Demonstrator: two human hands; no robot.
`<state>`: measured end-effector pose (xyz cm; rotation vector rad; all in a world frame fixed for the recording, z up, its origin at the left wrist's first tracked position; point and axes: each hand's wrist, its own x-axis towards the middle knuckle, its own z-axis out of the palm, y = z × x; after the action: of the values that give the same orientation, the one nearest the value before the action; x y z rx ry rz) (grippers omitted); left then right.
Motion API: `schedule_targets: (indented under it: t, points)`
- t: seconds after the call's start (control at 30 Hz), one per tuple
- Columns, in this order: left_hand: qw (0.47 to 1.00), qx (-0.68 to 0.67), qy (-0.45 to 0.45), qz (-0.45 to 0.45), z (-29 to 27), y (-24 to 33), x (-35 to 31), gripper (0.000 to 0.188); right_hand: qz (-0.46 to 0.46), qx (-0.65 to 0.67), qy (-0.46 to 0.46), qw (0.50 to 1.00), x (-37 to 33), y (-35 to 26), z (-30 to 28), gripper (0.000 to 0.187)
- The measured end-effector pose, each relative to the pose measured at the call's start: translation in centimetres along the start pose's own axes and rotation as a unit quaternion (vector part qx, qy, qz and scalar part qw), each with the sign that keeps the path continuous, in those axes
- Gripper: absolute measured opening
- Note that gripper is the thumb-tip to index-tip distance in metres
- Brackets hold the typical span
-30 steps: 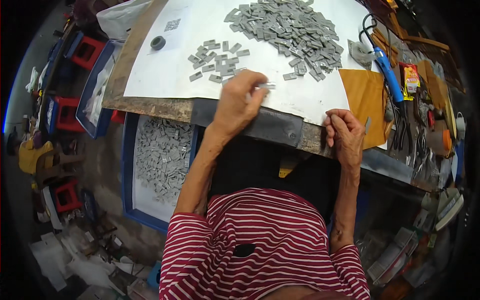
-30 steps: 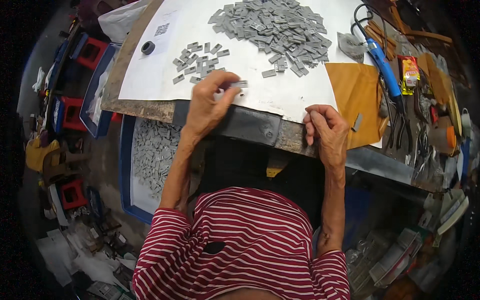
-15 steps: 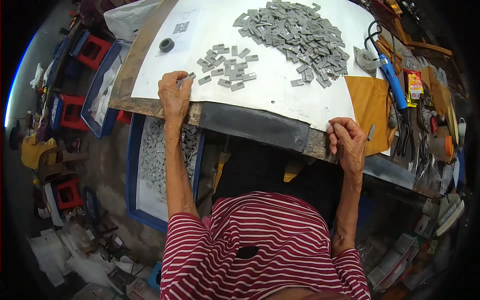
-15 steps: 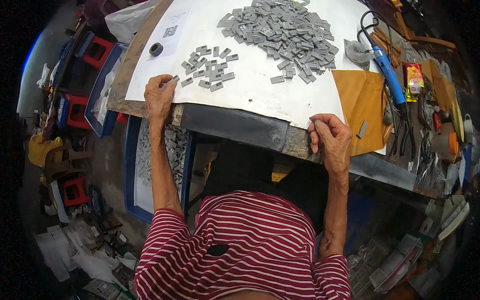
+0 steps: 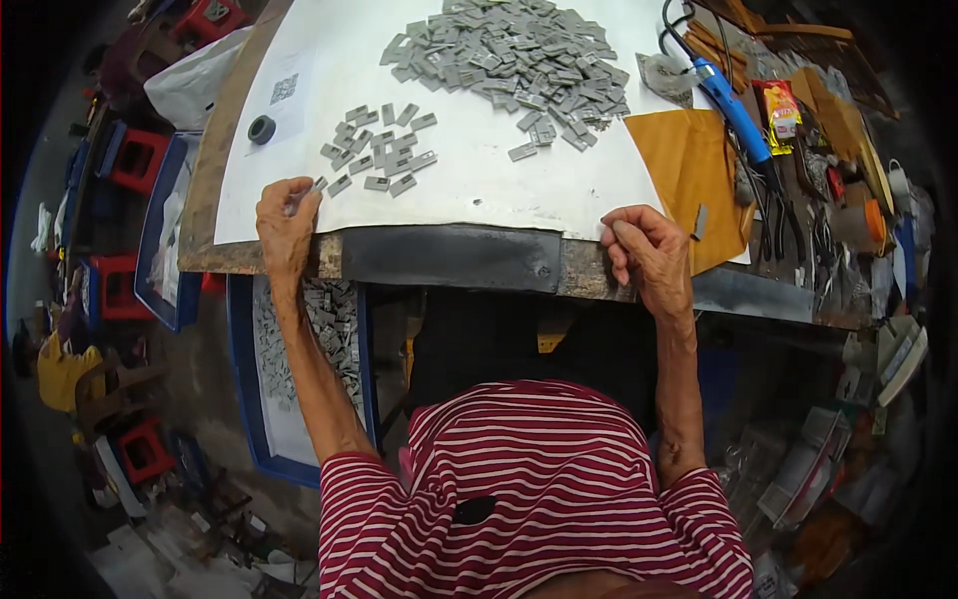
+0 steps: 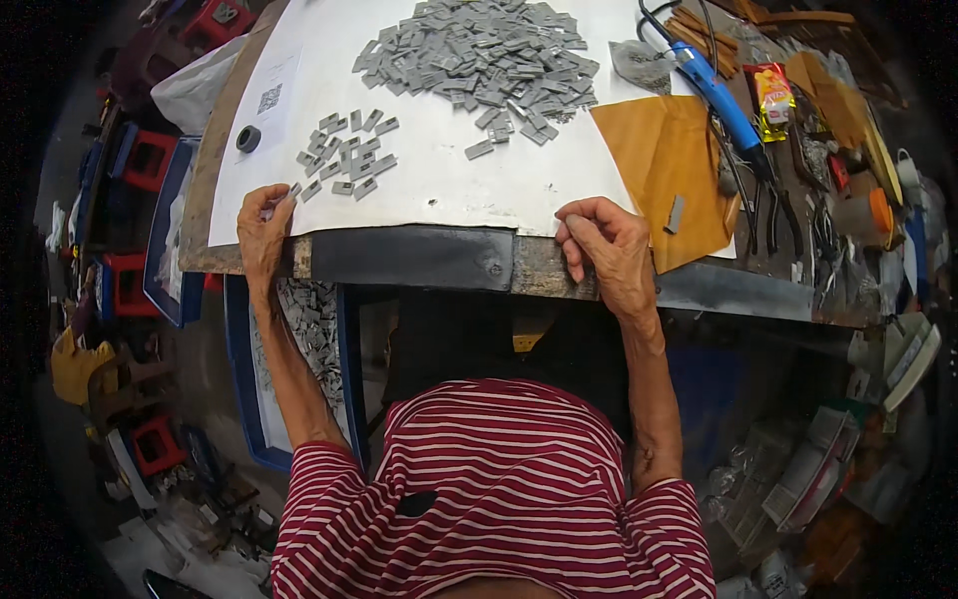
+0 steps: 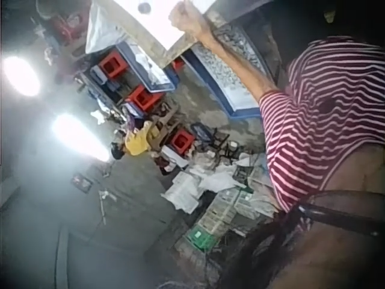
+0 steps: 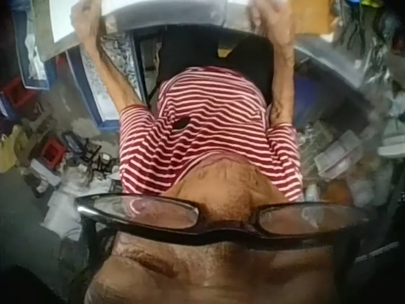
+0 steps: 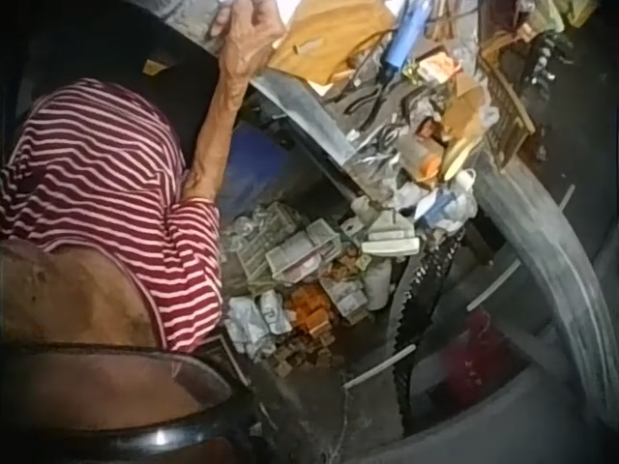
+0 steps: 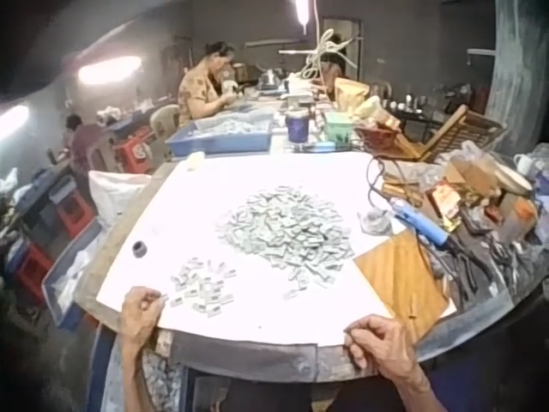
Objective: Manually picking up, inspecting, and sorting small rectangular grey pieces on a workbench.
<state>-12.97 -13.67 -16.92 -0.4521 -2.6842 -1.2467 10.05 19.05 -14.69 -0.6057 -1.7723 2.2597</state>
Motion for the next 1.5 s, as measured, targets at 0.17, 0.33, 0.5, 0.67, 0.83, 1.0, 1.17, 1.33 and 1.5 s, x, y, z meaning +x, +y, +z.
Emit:
schedule_targets:
  t: [0.17,0.33,0.5,0.67,0.83,1.0,1.17,1.33,1.5]
  points:
    - [0.998,0.031,0.038,0.040,0.2,2.0,0.0,0.027,-0.010,-0.012,-0.002,1.000,-0.4,-0.2,-0.4,0.015]
    - [0.989,-0.014,-0.003,0.147,4.8,9.5,-0.1,0.019,-0.023,-0.026,0.023,0.999,-1.1,-0.1,-1.3,0.014]
    - [0.961,-0.056,-0.116,0.243,10.9,13.3,-0.5,0.018,-0.036,-0.064,0.047,0.996,-1.8,-1.0,-1.0,0.014]
    - [0.952,0.041,-0.128,0.276,14.3,13.2,-0.9,0.017,-0.057,-0.087,0.076,0.992,-2.1,-1.7,-1.9,0.013]
    - [0.955,0.025,-0.110,0.273,15.0,13.5,-1.2,0.011,-0.113,-0.150,0.183,0.965,-2.2,-2.3,-5.5,0.011]
    - [0.958,0.009,-0.104,0.267,14.8,13.7,-1.5,0.008,-0.167,-0.285,0.242,0.912,-0.5,-1.6,-10.1,0.012]
    - [0.957,-0.020,-0.099,0.273,14.9,13.5,-1.7,0.009,-0.230,-0.489,0.207,0.816,0.6,-1.5,-11.6,0.011]
    - [0.957,-0.046,-0.110,0.265,14.7,13.7,-1.8,0.010,-0.283,-0.556,0.156,0.766,1.1,-1.8,-12.1,0.009]
    - [0.958,-0.075,-0.119,0.251,14.4,14.2,-2.0,0.010,-0.282,-0.589,0.074,0.754,1.2,-2.5,-12.0,0.009]
